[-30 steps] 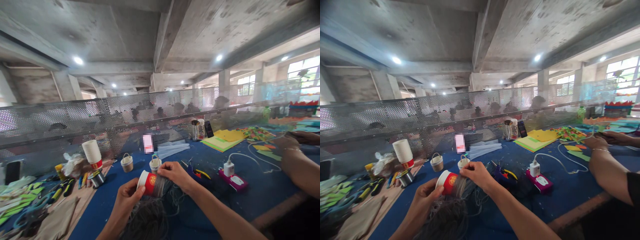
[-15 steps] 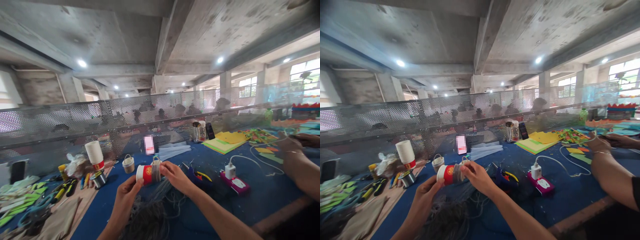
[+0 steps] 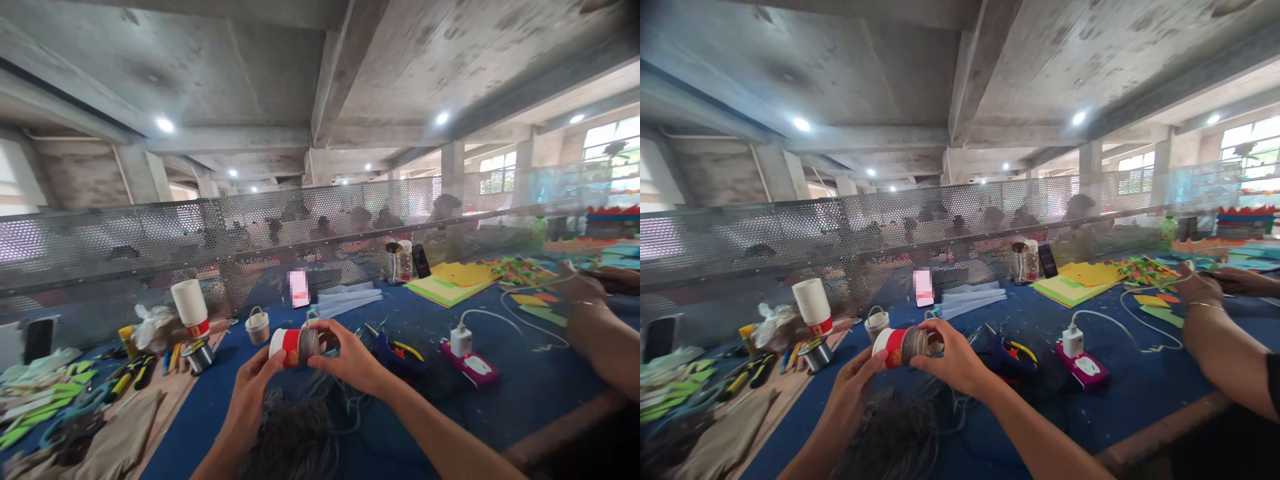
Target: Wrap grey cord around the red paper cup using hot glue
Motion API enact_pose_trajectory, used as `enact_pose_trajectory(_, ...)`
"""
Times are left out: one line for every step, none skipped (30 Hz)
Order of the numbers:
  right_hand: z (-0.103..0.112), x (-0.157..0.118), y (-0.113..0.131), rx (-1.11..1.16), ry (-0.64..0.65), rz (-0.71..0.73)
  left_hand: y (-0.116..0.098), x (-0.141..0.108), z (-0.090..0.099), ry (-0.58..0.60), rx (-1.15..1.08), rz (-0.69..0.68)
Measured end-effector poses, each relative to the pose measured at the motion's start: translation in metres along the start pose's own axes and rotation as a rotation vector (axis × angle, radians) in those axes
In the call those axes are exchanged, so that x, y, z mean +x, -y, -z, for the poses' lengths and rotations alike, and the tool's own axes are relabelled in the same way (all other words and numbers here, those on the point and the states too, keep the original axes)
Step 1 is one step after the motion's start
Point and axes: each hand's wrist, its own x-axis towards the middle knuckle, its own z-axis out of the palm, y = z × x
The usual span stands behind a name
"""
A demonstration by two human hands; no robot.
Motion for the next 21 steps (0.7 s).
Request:
enact_pose_trajectory(0.0, -0.001, 0.001, -0.012, 0.004, 0.013, 0.0, 0.001, 0.0, 0.004, -0.003, -0.002)
enact_pose_trajectory(0.0, -0.001, 0.001, -0.024, 0.008, 0.025, 0.001, 0.001, 0.0, 0.004, -0.003, -0.003)
enact_pose_trajectory(0.001, -0.001, 0.001, -0.035, 0.01, 0.037, 0.001, 0.002, 0.001, -0.001, -0.002, -0.005)
enact_pose_trajectory(0.002, -0.001, 0.001, -0.044, 0.007, 0.046, 0.002, 0.002, 0.001, -0.01, 0.001, -0.009)
enact_pose_trajectory(0.002, -0.001, -0.001, -0.048, -0.009, 0.05, 0.002, 0.002, 0.001, -0.018, 0.004, -0.013)
enact_pose_trajectory(0.004, -0.001, -0.002, -0.042, -0.033, 0.049, 0.002, 0.002, 0.001, -0.023, 0.004, -0.014)
enact_pose_trajectory(0.005, 0.0, -0.004, -0.024, -0.06, 0.044, 0.001, 0.002, 0.0, -0.019, -0.002, -0.008)
enact_pose_trajectory(0.006, 0.001, -0.007, 0.005, -0.079, 0.034, 0.0, 0.001, -0.001, -0.008, -0.012, 0.002)
enact_pose_trajectory(0.006, 0.002, -0.009, 0.041, -0.081, 0.017, -0.001, 0.0, -0.002, 0.01, -0.026, 0.016)
enact_pose_trajectory(0.007, 0.004, -0.012, 0.08, -0.066, -0.005, -0.002, -0.001, -0.003, 0.03, -0.039, 0.029)
enact_pose_trajectory(0.007, 0.005, -0.014, 0.116, -0.036, -0.027, -0.003, -0.002, -0.004, 0.048, -0.054, 0.043)
enact_pose_trajectory(0.007, 0.006, -0.016, 0.144, -0.003, -0.047, -0.004, -0.003, -0.005, 0.063, -0.069, 0.055)
enact_pose_trajectory(0.007, 0.007, -0.017, 0.159, 0.024, -0.067, -0.004, -0.004, -0.006, 0.076, -0.085, 0.068)
enact_pose_trajectory(0.007, 0.008, -0.018, 0.165, 0.04, -0.087, -0.004, -0.005, -0.006, 0.089, -0.101, 0.08)
enact_pose_trajectory(0.006, 0.008, -0.018, 0.164, 0.046, -0.107, -0.004, -0.006, -0.006, 0.102, -0.121, 0.09)
enact_pose_trajectory(0.006, 0.009, -0.018, 0.158, 0.049, -0.128, -0.004, -0.006, -0.006, 0.113, -0.14, 0.097)
enact_pose_trajectory(0.006, 0.009, -0.017, 0.151, 0.055, -0.15, -0.004, -0.007, -0.006, 0.124, -0.155, 0.1)
enact_pose_trajectory(0.006, 0.009, -0.017, 0.147, 0.062, -0.17, -0.005, -0.007, -0.005, 0.131, -0.166, 0.101)
enact_pose_trajectory(0.006, 0.01, -0.016, 0.14, 0.069, -0.184, -0.005, -0.007, -0.005, 0.135, -0.174, 0.104)
enact_pose_trajectory(0.007, 0.01, -0.016, 0.131, 0.07, -0.194, -0.005, -0.007, -0.005, 0.138, -0.179, 0.109)
enact_pose_trajectory(0.008, 0.01, -0.015, 0.118, 0.063, -0.2, -0.006, -0.007, -0.006, 0.135, -0.181, 0.114)
